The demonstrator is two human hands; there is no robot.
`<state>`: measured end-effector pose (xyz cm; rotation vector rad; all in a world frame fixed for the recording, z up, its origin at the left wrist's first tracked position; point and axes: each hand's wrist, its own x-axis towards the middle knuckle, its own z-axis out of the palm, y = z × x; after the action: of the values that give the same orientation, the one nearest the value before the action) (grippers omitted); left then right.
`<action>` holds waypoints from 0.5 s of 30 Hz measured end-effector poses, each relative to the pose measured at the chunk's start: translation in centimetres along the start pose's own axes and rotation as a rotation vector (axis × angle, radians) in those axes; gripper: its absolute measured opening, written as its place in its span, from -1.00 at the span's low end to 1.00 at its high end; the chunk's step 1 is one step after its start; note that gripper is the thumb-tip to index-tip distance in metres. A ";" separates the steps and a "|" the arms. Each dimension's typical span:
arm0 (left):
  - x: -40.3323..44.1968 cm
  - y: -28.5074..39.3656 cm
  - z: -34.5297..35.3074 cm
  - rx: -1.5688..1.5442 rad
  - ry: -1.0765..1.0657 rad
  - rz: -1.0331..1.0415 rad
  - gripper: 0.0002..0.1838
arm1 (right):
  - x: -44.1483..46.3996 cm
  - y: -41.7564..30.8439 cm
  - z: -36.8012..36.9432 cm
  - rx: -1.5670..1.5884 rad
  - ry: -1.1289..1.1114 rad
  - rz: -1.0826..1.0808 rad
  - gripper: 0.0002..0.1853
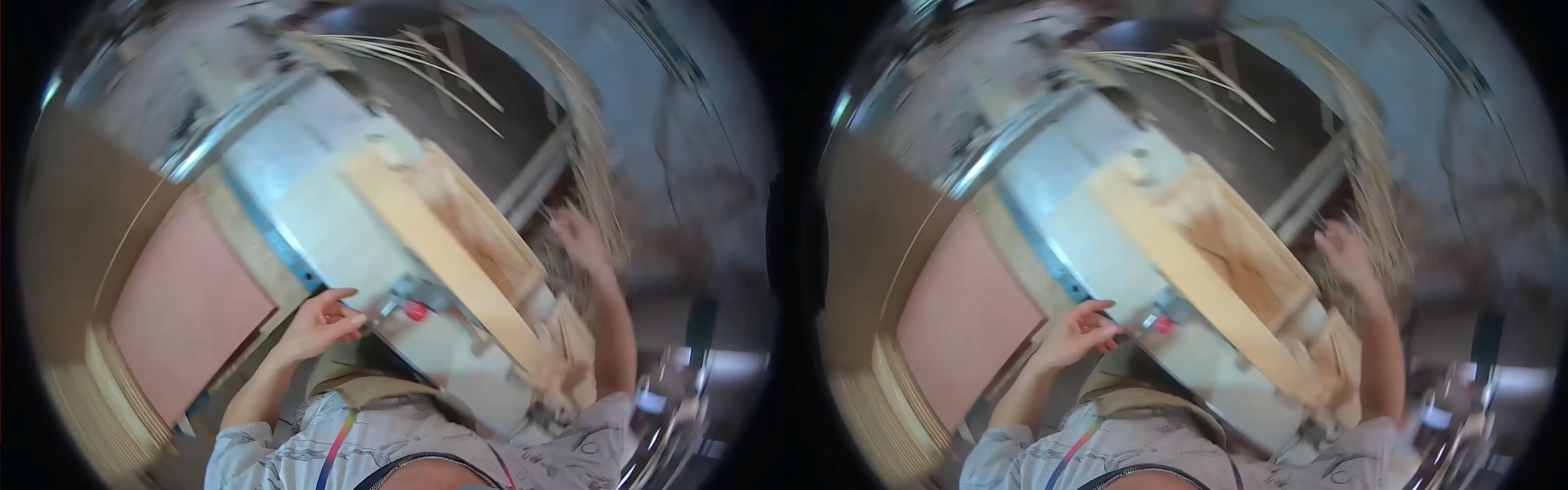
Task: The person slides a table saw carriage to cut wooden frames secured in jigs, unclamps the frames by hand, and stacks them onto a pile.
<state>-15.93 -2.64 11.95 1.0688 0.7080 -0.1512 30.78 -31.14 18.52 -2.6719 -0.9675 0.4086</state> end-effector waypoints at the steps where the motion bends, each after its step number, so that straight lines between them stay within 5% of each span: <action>1: -1.9 -1.3 0.0 -0.019 0.082 0.020 -0.29 | 5.2 3.9 5.5 0.116 -0.271 -0.073 -0.34; 4: -6.2 -4.2 -0.7 -0.011 0.279 0.045 -0.39 | 5.9 11.0 12.2 0.146 -0.509 -0.005 -0.35; 6: -10.0 -7.5 -3.1 -0.141 0.502 0.106 -0.37 | 5.1 8.2 10.6 0.018 -0.393 -0.165 -0.41; 12: -13.8 -12.0 -2.9 -0.240 0.748 0.230 -0.41 | -3.1 -5.5 -2.2 -0.158 -0.133 -0.338 -0.77; 14: -15.1 -12.7 -1.0 -0.241 0.707 0.288 -0.47 | -2.9 -8.2 -7.3 -0.217 -0.052 -0.168 -0.84; 15: -16.3 -13.3 0.1 -0.228 0.676 0.330 -0.52 | -2.7 -8.4 -11.2 -0.436 0.088 -0.413 -0.86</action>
<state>-34.35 -12.82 11.76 0.9985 1.1058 0.5899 27.87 -28.43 32.15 -2.7074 -1.6949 -0.0142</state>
